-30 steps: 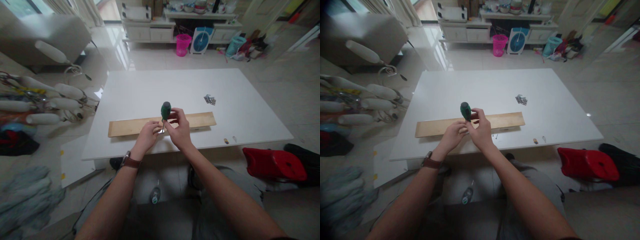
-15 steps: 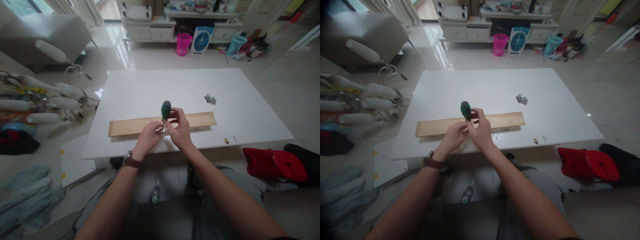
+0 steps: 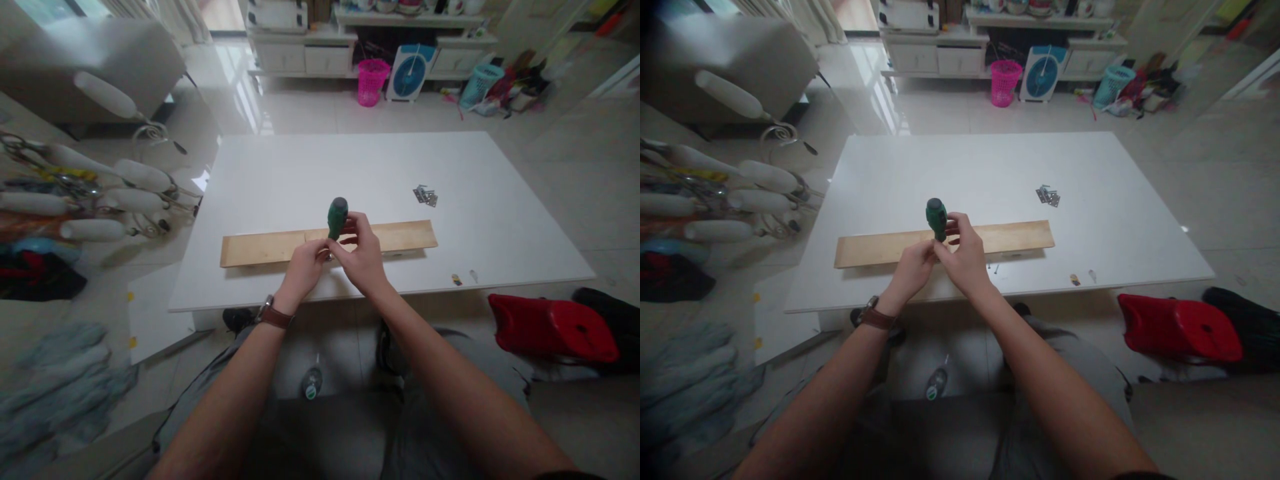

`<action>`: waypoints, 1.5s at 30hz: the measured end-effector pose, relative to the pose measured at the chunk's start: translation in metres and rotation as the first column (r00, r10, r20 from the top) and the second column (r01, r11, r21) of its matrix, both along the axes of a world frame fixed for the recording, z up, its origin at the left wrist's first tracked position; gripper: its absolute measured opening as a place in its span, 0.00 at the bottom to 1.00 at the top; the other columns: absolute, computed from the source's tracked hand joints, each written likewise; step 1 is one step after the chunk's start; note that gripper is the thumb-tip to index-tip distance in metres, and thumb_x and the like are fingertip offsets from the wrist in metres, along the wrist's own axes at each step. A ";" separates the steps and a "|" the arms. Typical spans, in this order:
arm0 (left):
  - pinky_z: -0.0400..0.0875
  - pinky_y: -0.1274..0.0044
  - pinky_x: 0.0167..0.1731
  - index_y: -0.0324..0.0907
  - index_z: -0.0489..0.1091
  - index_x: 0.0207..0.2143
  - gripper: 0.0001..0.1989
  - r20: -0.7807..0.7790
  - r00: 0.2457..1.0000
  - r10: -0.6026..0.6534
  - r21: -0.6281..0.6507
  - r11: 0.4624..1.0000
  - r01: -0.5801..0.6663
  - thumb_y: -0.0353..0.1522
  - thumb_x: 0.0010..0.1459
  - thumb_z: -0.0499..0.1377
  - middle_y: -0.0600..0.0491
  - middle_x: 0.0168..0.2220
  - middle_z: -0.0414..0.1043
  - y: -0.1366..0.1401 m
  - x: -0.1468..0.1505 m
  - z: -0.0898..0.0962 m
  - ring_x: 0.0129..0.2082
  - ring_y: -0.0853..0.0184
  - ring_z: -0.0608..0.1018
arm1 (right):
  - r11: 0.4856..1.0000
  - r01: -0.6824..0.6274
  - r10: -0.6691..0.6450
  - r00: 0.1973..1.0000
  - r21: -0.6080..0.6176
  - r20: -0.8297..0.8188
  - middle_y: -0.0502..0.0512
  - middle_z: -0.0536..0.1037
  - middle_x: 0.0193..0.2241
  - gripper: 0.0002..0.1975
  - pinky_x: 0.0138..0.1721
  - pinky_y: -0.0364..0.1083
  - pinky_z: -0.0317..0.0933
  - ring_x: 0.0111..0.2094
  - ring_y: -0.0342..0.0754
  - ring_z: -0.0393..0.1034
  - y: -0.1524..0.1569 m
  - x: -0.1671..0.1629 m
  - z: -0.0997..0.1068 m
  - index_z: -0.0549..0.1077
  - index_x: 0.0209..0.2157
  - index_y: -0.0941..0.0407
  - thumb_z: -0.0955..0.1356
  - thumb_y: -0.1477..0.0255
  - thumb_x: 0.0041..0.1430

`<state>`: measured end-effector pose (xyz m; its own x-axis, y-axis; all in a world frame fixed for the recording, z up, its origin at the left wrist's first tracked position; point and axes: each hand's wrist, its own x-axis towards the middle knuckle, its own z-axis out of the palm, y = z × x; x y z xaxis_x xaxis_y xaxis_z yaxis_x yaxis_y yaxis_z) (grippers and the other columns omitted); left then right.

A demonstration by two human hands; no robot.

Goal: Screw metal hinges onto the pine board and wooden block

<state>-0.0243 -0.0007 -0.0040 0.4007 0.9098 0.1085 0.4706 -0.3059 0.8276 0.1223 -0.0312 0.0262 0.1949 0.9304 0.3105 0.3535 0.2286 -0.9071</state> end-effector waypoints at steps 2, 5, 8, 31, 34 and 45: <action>0.76 0.74 0.45 0.40 0.78 0.36 0.10 -0.020 1.000 -0.011 0.042 0.999 0.012 0.22 0.64 0.58 0.48 0.38 0.85 0.000 0.000 -0.001 0.40 0.61 0.83 | 0.999 -0.003 0.002 1.000 -0.037 -0.015 0.50 0.81 0.39 0.20 0.39 0.48 0.74 0.39 0.49 0.79 0.001 0.000 -0.002 0.69 0.48 0.49 0.73 0.74 0.54; 0.75 0.74 0.43 0.41 0.78 0.35 0.09 -0.049 0.999 -0.017 0.079 0.997 0.021 0.21 0.64 0.59 0.49 0.36 0.84 0.001 -0.001 -0.002 0.39 0.61 0.83 | 0.997 0.002 -0.003 1.000 -0.077 -0.023 0.47 0.79 0.34 0.18 0.37 0.47 0.73 0.36 0.48 0.78 0.000 -0.001 -0.003 0.69 0.45 0.50 0.73 0.75 0.54; 0.76 0.74 0.43 0.41 0.78 0.37 0.09 -0.038 0.999 -0.022 0.072 0.997 0.025 0.22 0.64 0.59 0.49 0.36 0.84 0.001 -0.002 -0.003 0.39 0.61 0.83 | 0.995 0.033 -0.033 0.999 -0.091 -0.004 0.45 0.79 0.32 0.18 0.37 0.47 0.73 0.34 0.48 0.79 -0.001 -0.002 -0.002 0.69 0.45 0.49 0.72 0.77 0.54; 0.80 0.70 0.47 0.41 0.81 0.42 0.12 0.125 0.992 0.035 -0.031 0.999 -0.031 0.22 0.63 0.59 0.47 0.44 0.86 0.003 -0.002 -0.011 0.43 0.60 0.85 | 0.994 0.035 -0.027 0.997 -0.103 0.075 0.49 0.82 0.34 0.21 0.40 0.52 0.74 0.37 0.52 0.81 0.002 -0.004 -0.014 0.69 0.53 0.48 0.69 0.78 0.58; 0.80 0.72 0.45 0.41 0.81 0.40 0.12 0.130 0.989 0.073 -0.042 0.997 -0.068 0.21 0.62 0.59 0.48 0.43 0.86 0.002 -0.001 -0.011 0.42 0.61 0.85 | 0.994 0.009 -0.002 0.998 -0.112 0.060 0.49 0.82 0.35 0.20 0.40 0.51 0.73 0.38 0.51 0.81 0.003 -0.004 -0.014 0.69 0.52 0.49 0.70 0.76 0.59; 0.80 0.74 0.42 0.42 0.80 0.35 0.09 0.133 0.990 0.049 -0.047 0.998 -0.043 0.22 0.62 0.63 0.51 0.38 0.86 0.000 0.001 -0.004 0.38 0.64 0.85 | 0.990 0.078 -0.071 0.995 -0.121 0.066 0.46 0.81 0.31 0.18 0.37 0.48 0.71 0.34 0.50 0.79 0.001 -0.005 -0.012 0.72 0.48 0.50 0.71 0.77 0.56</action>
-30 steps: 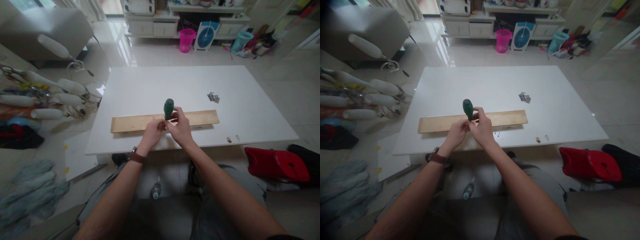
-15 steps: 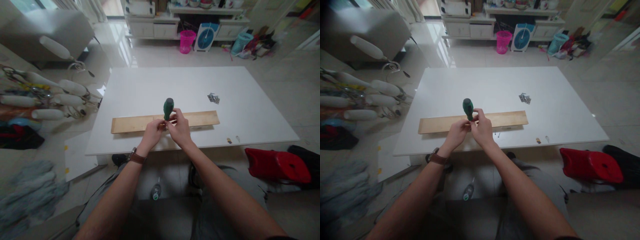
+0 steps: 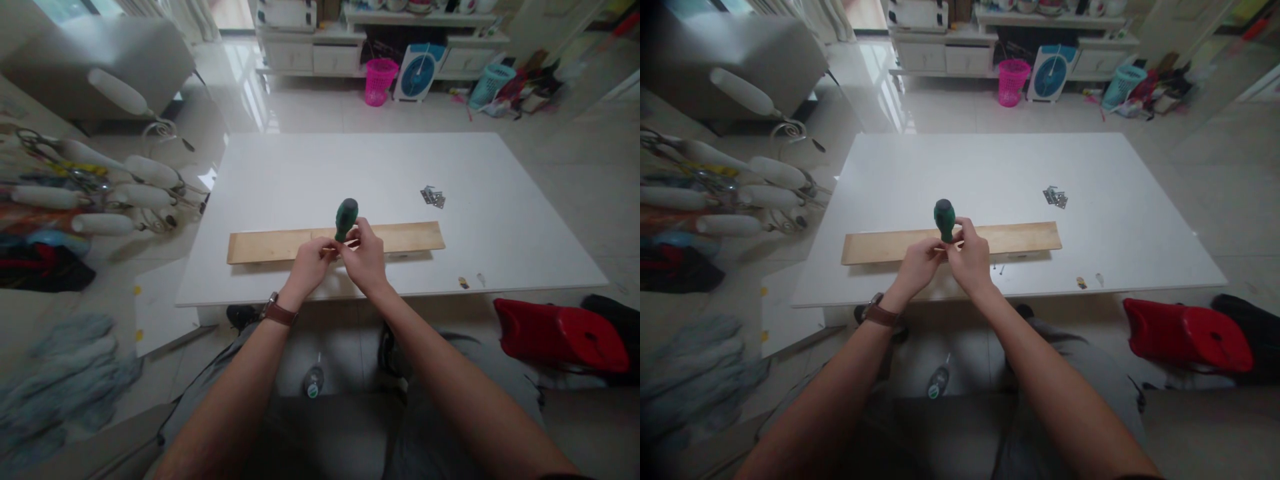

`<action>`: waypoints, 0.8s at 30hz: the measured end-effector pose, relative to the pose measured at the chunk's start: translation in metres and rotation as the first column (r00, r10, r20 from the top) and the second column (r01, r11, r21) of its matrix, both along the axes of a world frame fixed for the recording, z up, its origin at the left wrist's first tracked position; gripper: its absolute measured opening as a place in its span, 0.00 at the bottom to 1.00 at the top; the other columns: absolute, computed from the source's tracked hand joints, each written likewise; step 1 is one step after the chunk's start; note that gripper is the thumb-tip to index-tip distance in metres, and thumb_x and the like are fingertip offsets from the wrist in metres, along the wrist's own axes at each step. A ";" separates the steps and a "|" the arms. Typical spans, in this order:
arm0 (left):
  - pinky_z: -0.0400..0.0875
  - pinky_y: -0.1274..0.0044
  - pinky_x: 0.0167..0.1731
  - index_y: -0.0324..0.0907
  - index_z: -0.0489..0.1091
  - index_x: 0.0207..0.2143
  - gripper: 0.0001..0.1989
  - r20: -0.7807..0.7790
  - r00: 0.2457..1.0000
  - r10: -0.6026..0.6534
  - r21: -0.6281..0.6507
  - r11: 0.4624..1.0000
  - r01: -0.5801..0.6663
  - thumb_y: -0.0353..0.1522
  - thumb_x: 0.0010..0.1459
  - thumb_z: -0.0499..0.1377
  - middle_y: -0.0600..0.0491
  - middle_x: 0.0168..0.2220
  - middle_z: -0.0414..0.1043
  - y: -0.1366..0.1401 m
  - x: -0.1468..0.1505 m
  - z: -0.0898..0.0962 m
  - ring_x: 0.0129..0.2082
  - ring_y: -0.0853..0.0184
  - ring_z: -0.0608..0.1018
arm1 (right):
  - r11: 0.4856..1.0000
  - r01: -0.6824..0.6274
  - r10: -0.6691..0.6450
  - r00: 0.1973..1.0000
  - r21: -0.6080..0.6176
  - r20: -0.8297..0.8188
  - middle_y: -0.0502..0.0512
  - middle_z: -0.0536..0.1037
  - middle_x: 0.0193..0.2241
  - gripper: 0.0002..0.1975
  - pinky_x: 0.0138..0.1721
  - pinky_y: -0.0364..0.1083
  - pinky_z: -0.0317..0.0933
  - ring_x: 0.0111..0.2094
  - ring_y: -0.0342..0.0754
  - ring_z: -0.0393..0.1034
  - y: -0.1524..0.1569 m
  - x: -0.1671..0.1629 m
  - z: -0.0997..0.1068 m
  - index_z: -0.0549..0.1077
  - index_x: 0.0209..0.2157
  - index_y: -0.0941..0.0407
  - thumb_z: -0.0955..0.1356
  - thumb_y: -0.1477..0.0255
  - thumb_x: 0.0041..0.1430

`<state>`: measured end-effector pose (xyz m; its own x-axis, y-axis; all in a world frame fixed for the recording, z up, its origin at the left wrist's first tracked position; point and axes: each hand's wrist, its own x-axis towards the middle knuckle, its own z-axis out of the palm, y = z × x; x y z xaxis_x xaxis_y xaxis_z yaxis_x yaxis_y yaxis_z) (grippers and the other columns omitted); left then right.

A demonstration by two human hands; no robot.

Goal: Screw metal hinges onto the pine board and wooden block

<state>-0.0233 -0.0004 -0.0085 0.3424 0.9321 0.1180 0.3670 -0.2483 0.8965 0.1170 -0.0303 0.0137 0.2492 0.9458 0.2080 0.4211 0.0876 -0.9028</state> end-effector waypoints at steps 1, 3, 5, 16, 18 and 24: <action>0.80 0.73 0.42 0.42 0.81 0.36 0.09 0.002 1.000 -0.007 0.001 1.000 0.007 0.22 0.62 0.63 0.51 0.38 0.86 0.000 0.000 0.000 0.38 0.63 0.85 | 1.000 -0.006 0.006 1.000 0.005 -0.010 0.46 0.82 0.31 0.19 0.38 0.48 0.71 0.35 0.50 0.80 0.000 0.000 0.000 0.72 0.49 0.49 0.71 0.77 0.56; 0.81 0.72 0.43 0.42 0.81 0.37 0.09 -0.002 1.000 -0.003 0.006 1.000 0.003 0.23 0.63 0.62 0.50 0.39 0.86 0.001 0.000 -0.001 0.39 0.62 0.85 | 1.000 -0.020 0.020 0.999 0.012 -0.033 0.47 0.83 0.32 0.20 0.38 0.49 0.72 0.36 0.50 0.81 0.000 -0.001 0.000 0.72 0.50 0.49 0.71 0.77 0.56; 0.81 0.72 0.44 0.42 0.82 0.37 0.09 -0.008 1.000 0.017 0.006 1.000 -0.017 0.23 0.63 0.62 0.50 0.39 0.86 0.001 0.000 -0.002 0.39 0.62 0.85 | 1.000 -0.028 0.029 0.999 0.013 -0.045 0.47 0.83 0.32 0.19 0.38 0.48 0.73 0.36 0.50 0.81 0.001 -0.001 0.001 0.72 0.50 0.49 0.71 0.77 0.56; 0.80 0.74 0.43 0.42 0.82 0.38 0.08 -0.033 0.999 0.034 0.032 0.999 -0.033 0.23 0.63 0.63 0.50 0.40 0.86 0.002 0.000 -0.003 0.38 0.64 0.84 | 0.999 0.041 -0.041 0.999 -0.003 -0.007 0.45 0.81 0.29 0.19 0.35 0.47 0.70 0.32 0.49 0.79 0.001 -0.001 0.004 0.73 0.47 0.50 0.72 0.78 0.54; 0.80 0.74 0.44 0.42 0.82 0.38 0.09 -0.030 0.999 0.012 0.035 0.999 -0.011 0.24 0.63 0.63 0.50 0.39 0.86 0.002 0.000 -0.002 0.39 0.63 0.84 | 1.000 0.031 -0.031 0.999 0.001 -0.025 0.46 0.82 0.31 0.19 0.36 0.48 0.71 0.34 0.49 0.80 0.001 -0.001 0.004 0.73 0.48 0.50 0.71 0.78 0.55; 0.80 0.74 0.43 0.42 0.81 0.36 0.10 -0.026 0.999 0.038 -0.001 0.999 -0.038 0.22 0.63 0.60 0.50 0.40 0.85 0.000 0.002 0.001 0.39 0.64 0.84 | 1.000 0.007 -0.005 0.998 0.026 -0.056 0.49 0.84 0.35 0.18 0.38 0.49 0.73 0.37 0.50 0.82 0.001 -0.002 0.004 0.72 0.48 0.50 0.72 0.76 0.56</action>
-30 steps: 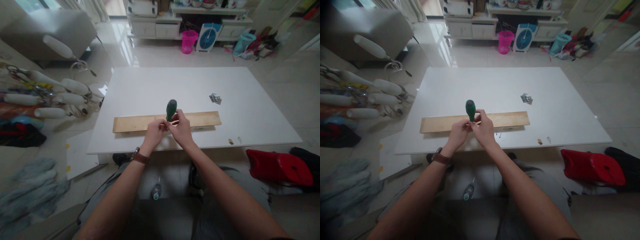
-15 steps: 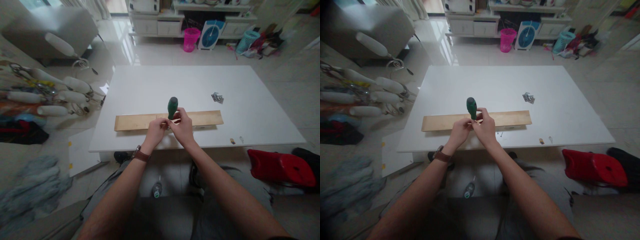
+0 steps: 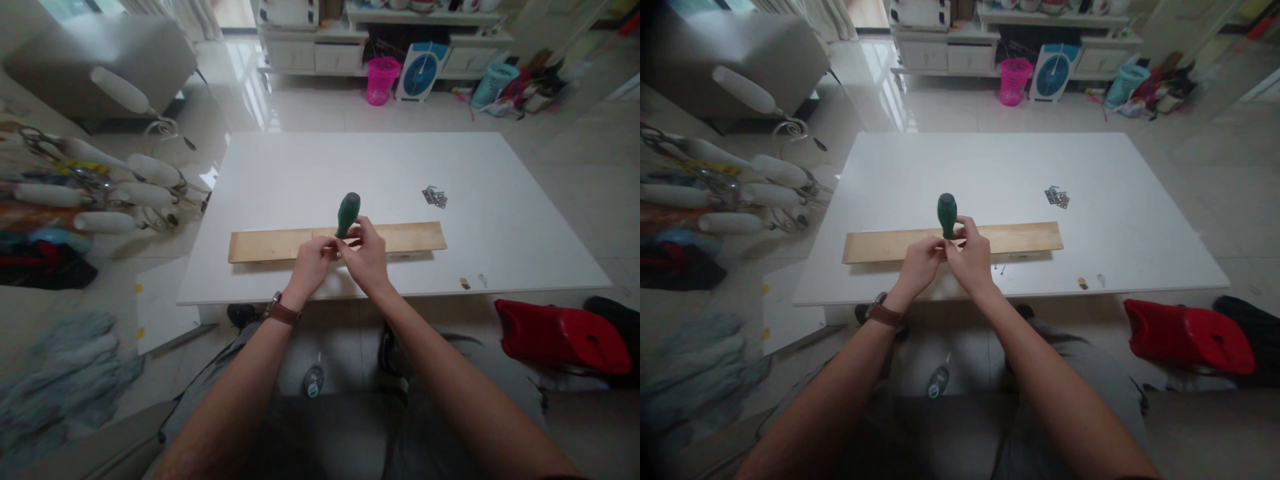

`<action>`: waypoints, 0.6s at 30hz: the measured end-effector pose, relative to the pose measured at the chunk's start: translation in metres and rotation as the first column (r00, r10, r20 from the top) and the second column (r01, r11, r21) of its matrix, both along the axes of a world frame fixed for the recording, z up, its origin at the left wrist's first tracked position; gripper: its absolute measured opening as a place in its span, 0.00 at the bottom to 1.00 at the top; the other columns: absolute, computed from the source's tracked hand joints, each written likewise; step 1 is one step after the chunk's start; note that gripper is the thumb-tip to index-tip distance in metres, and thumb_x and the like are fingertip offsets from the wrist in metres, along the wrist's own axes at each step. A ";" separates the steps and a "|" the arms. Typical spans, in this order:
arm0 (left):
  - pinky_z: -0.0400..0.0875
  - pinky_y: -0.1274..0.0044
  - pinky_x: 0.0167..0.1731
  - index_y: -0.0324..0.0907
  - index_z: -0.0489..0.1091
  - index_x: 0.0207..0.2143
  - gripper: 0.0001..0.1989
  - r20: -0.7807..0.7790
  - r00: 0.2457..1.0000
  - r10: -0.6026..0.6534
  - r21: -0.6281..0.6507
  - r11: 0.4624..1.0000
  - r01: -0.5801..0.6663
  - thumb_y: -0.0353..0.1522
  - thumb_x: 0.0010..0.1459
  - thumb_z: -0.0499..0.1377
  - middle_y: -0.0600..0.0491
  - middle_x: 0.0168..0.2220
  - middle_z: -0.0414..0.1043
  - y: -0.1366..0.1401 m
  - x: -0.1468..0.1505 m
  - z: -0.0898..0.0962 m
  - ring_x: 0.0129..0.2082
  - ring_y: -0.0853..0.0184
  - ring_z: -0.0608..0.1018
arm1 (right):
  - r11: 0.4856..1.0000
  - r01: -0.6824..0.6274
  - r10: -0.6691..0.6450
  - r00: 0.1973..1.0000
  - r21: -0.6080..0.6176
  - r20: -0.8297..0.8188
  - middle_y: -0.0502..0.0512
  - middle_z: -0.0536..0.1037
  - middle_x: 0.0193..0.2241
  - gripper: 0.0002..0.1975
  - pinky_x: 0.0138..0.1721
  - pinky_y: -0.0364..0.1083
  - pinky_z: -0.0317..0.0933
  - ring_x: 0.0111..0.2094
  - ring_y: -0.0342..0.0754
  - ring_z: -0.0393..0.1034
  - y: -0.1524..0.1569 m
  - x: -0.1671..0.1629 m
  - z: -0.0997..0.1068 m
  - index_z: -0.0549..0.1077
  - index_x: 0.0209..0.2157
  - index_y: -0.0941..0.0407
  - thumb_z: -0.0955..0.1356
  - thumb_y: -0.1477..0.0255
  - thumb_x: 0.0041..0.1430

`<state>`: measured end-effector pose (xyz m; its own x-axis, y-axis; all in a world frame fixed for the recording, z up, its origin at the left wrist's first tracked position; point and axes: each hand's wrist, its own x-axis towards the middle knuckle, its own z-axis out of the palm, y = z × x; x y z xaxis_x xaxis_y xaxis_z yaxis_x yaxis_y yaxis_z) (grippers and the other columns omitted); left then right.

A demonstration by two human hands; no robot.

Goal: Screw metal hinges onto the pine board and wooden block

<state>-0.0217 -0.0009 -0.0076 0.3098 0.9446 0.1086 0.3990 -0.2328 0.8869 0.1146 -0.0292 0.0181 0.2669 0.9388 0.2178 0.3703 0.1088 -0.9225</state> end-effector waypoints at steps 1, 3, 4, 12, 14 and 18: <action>0.80 0.74 0.42 0.42 0.81 0.35 0.10 0.004 1.000 0.007 0.000 1.000 -0.007 0.22 0.62 0.61 0.50 0.39 0.85 0.000 0.000 0.000 0.39 0.64 0.84 | 1.000 0.004 -0.004 1.000 0.000 0.004 0.48 0.83 0.34 0.18 0.37 0.48 0.73 0.37 0.50 0.81 0.000 0.000 0.000 0.71 0.47 0.50 0.73 0.75 0.55; 0.80 0.75 0.42 0.42 0.80 0.34 0.10 0.013 1.000 0.015 0.002 1.000 -0.015 0.21 0.61 0.61 0.51 0.37 0.85 0.000 0.001 0.000 0.38 0.64 0.84 | 1.000 0.018 -0.018 1.000 -0.008 0.011 0.47 0.82 0.32 0.17 0.35 0.47 0.72 0.35 0.49 0.80 0.001 0.000 0.000 0.71 0.45 0.50 0.74 0.74 0.54; 0.80 0.75 0.41 0.42 0.80 0.34 0.09 0.019 1.000 0.017 0.003 1.000 -0.017 0.22 0.61 0.62 0.51 0.37 0.84 0.000 0.001 0.000 0.37 0.64 0.84 | 1.000 0.027 -0.026 1.000 -0.014 0.014 0.46 0.81 0.31 0.17 0.35 0.47 0.72 0.34 0.49 0.79 0.000 0.000 -0.001 0.71 0.45 0.50 0.74 0.74 0.54; 0.81 0.74 0.43 0.42 0.82 0.38 0.10 0.023 0.999 -0.033 0.003 0.999 0.032 0.23 0.64 0.61 0.49 0.40 0.85 0.002 -0.002 -0.004 0.39 0.64 0.85 | 1.000 -0.001 0.001 1.000 0.000 -0.009 0.48 0.85 0.34 0.19 0.41 0.50 0.74 0.37 0.50 0.82 0.000 0.001 -0.003 0.72 0.49 0.50 0.70 0.79 0.56; 0.81 0.74 0.43 0.41 0.81 0.38 0.10 0.028 0.999 -0.016 0.004 1.000 0.016 0.23 0.64 0.60 0.49 0.40 0.85 0.003 -0.002 -0.006 0.39 0.64 0.85 | 1.000 -0.014 0.014 1.000 0.002 -0.021 0.49 0.86 0.35 0.18 0.41 0.50 0.75 0.37 0.50 0.82 0.001 0.001 -0.004 0.72 0.49 0.50 0.71 0.77 0.57; 0.81 0.74 0.43 0.41 0.80 0.37 0.10 0.031 0.999 -0.004 0.016 1.000 0.004 0.22 0.62 0.60 0.51 0.38 0.85 0.002 -0.001 -0.006 0.39 0.65 0.84 | 1.000 0.003 -0.003 1.000 0.008 -0.015 0.48 0.83 0.34 0.17 0.38 0.48 0.74 0.36 0.49 0.81 0.002 0.001 -0.004 0.71 0.47 0.50 0.74 0.72 0.56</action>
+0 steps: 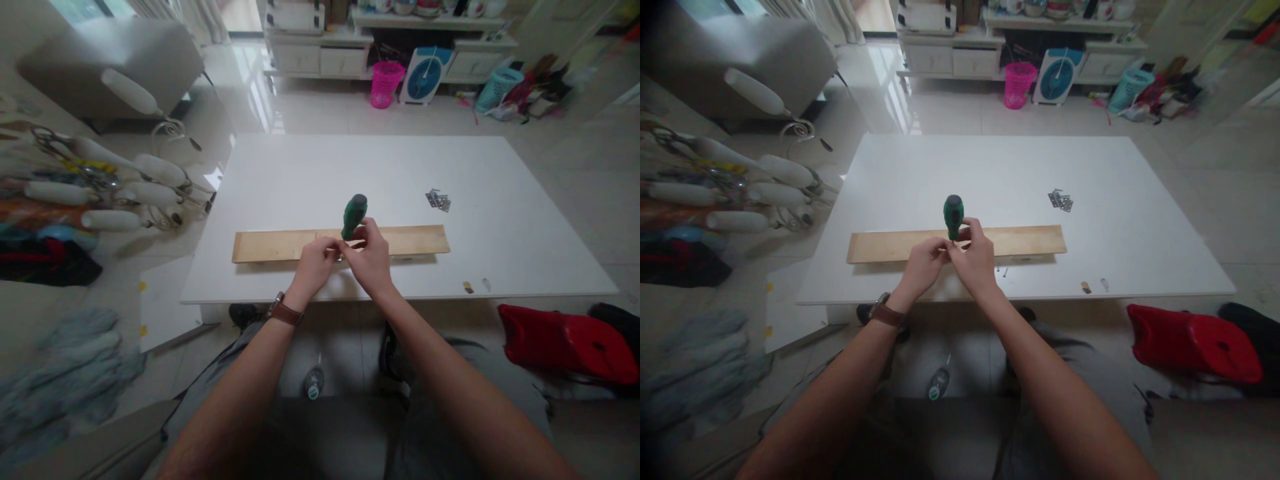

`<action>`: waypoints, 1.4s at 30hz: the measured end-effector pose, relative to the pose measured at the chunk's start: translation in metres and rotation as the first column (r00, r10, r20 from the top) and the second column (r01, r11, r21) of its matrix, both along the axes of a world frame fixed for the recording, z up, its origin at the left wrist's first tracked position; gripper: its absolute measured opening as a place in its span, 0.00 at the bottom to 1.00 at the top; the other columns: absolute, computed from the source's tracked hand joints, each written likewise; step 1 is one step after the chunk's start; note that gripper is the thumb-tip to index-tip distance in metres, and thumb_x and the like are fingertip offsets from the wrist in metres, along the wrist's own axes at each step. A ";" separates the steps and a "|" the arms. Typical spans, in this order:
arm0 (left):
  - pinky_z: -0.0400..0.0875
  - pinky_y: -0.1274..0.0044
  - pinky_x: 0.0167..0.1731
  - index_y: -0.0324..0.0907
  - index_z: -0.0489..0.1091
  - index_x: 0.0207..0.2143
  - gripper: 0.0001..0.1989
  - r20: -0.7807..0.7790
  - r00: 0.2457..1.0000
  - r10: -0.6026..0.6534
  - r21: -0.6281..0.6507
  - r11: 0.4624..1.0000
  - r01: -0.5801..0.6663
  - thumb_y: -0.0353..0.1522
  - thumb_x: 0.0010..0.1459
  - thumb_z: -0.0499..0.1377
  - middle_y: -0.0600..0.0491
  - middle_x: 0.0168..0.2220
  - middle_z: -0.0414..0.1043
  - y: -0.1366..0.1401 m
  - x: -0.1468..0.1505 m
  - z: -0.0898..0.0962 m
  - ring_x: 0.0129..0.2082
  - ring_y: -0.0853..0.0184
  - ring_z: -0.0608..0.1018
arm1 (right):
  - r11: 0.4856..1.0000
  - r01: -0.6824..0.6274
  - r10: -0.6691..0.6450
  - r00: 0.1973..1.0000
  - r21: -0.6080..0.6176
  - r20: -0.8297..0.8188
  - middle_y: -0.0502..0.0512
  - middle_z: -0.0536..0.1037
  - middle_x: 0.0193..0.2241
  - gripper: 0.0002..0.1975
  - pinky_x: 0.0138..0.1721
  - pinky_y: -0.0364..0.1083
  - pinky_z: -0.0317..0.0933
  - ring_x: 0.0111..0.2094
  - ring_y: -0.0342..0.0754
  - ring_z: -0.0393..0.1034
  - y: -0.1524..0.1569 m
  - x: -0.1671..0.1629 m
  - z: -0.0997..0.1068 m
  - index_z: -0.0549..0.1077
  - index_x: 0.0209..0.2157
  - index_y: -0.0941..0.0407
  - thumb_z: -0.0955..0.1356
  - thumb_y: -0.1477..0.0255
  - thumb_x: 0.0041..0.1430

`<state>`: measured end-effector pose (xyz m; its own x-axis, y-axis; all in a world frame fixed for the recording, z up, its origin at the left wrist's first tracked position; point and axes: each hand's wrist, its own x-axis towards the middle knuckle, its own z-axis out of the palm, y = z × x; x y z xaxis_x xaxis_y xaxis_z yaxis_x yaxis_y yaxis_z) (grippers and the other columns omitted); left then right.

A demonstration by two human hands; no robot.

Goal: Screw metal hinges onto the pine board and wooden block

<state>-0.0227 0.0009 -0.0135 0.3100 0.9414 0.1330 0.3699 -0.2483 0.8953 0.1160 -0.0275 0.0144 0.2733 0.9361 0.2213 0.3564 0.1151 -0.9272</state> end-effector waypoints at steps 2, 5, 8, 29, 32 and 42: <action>0.81 0.74 0.43 0.41 0.80 0.36 0.09 0.012 1.000 -0.001 -0.009 1.000 0.002 0.23 0.63 0.60 0.51 0.38 0.85 -0.001 0.000 0.002 0.38 0.65 0.84 | 1.000 0.017 -0.017 1.000 -0.004 0.008 0.46 0.81 0.32 0.17 0.35 0.47 0.73 0.34 0.49 0.79 0.000 0.000 0.000 0.71 0.46 0.50 0.74 0.70 0.56; 0.81 0.74 0.42 0.41 0.79 0.35 0.07 0.035 0.999 -0.005 -0.030 1.000 0.006 0.24 0.64 0.62 0.51 0.37 0.84 -0.001 0.001 0.006 0.37 0.65 0.84 | 0.999 0.031 -0.031 0.999 -0.015 0.013 0.44 0.80 0.29 0.17 0.34 0.48 0.72 0.31 0.48 0.78 -0.001 0.001 0.001 0.72 0.47 0.50 0.74 0.70 0.56; 0.81 0.74 0.43 0.41 0.80 0.37 0.09 0.046 0.999 -0.029 -0.033 0.999 0.031 0.21 0.63 0.61 0.51 0.38 0.85 -0.001 0.000 0.007 0.38 0.65 0.85 | 1.000 0.030 -0.030 1.000 -0.010 0.008 0.45 0.81 0.30 0.17 0.37 0.50 0.73 0.32 0.49 0.79 -0.002 0.000 0.000 0.73 0.48 0.49 0.72 0.74 0.57; 0.80 0.73 0.46 0.41 0.80 0.39 0.11 -0.020 1.000 0.004 -0.022 1.000 -0.004 0.21 0.64 0.59 0.49 0.41 0.86 -0.002 0.003 0.008 0.41 0.63 0.85 | 0.997 0.009 -0.008 1.000 0.078 -0.019 0.49 0.83 0.33 0.16 0.37 0.48 0.73 0.34 0.48 0.80 -0.001 -0.002 -0.004 0.72 0.49 0.50 0.69 0.76 0.59; 0.80 0.74 0.43 0.41 0.80 0.37 0.11 -0.023 0.999 0.035 -0.012 0.999 -0.036 0.21 0.63 0.59 0.49 0.39 0.85 -0.003 0.004 0.007 0.39 0.64 0.84 | 0.997 0.000 0.002 1.000 0.074 -0.019 0.48 0.83 0.34 0.16 0.37 0.47 0.73 0.36 0.48 0.80 -0.001 -0.003 -0.004 0.72 0.48 0.50 0.70 0.75 0.58; 0.80 0.73 0.44 0.41 0.80 0.38 0.11 0.050 0.999 -0.021 -0.031 0.999 0.023 0.21 0.63 0.60 0.50 0.40 0.85 0.000 0.001 0.003 0.40 0.64 0.84 | 0.997 0.032 -0.032 0.999 0.067 -0.009 0.46 0.82 0.31 0.15 0.36 0.48 0.72 0.33 0.48 0.78 -0.001 -0.002 -0.004 0.73 0.47 0.50 0.71 0.74 0.57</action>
